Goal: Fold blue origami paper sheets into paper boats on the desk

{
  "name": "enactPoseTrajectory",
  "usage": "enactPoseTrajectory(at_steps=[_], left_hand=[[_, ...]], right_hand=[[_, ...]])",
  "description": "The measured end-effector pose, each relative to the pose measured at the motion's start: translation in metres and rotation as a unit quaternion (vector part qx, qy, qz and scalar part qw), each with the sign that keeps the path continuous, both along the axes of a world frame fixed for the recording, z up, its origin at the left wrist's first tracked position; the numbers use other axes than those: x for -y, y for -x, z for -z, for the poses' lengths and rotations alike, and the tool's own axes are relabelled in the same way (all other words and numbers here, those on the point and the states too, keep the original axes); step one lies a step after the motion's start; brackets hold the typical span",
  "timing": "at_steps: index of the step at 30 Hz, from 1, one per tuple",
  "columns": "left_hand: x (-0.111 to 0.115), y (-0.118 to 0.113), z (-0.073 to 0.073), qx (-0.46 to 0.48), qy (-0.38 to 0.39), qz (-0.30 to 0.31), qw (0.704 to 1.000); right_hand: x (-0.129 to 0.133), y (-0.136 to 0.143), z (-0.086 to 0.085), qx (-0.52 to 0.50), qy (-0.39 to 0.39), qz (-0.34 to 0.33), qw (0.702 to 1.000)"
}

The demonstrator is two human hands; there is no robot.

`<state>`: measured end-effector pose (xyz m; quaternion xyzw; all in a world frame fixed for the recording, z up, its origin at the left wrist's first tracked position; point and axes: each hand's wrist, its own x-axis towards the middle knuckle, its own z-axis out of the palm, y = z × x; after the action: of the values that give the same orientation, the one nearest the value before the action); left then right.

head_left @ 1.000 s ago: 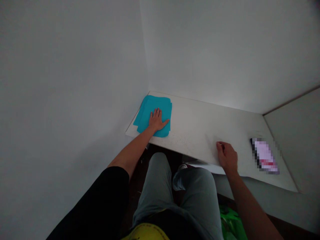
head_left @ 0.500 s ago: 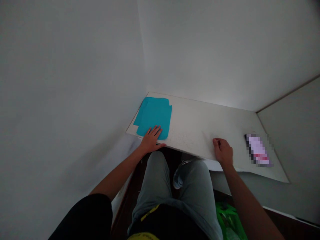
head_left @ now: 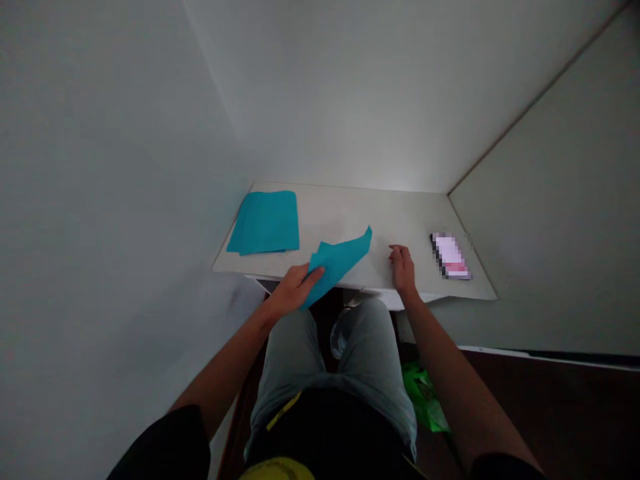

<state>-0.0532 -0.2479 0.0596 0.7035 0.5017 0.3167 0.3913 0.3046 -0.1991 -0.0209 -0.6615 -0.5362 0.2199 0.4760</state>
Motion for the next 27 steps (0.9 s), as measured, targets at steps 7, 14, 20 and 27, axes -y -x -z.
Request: enactPoseTrajectory(at_steps=[7, 14, 20, 27], left_hand=[[-0.048, -0.04, 0.025, 0.186, 0.044, -0.253, 0.948], [-0.032, -0.036, 0.07, 0.105, 0.153, -0.321, 0.929], [-0.014, -0.045, 0.07, 0.118, 0.19, -0.292, 0.93], [0.013, -0.009, 0.065, -0.063, -0.051, -0.255, 0.963]], right_hand=[[0.009, -0.015, -0.001, -0.162, -0.069, 0.067, 0.982], [0.057, -0.017, -0.013, -0.033, -0.128, 0.064, 0.989], [0.068, 0.016, -0.015, 0.175, -0.057, -0.254, 0.95], [0.049, 0.024, 0.013, 0.262, 0.032, -0.307, 0.914]])
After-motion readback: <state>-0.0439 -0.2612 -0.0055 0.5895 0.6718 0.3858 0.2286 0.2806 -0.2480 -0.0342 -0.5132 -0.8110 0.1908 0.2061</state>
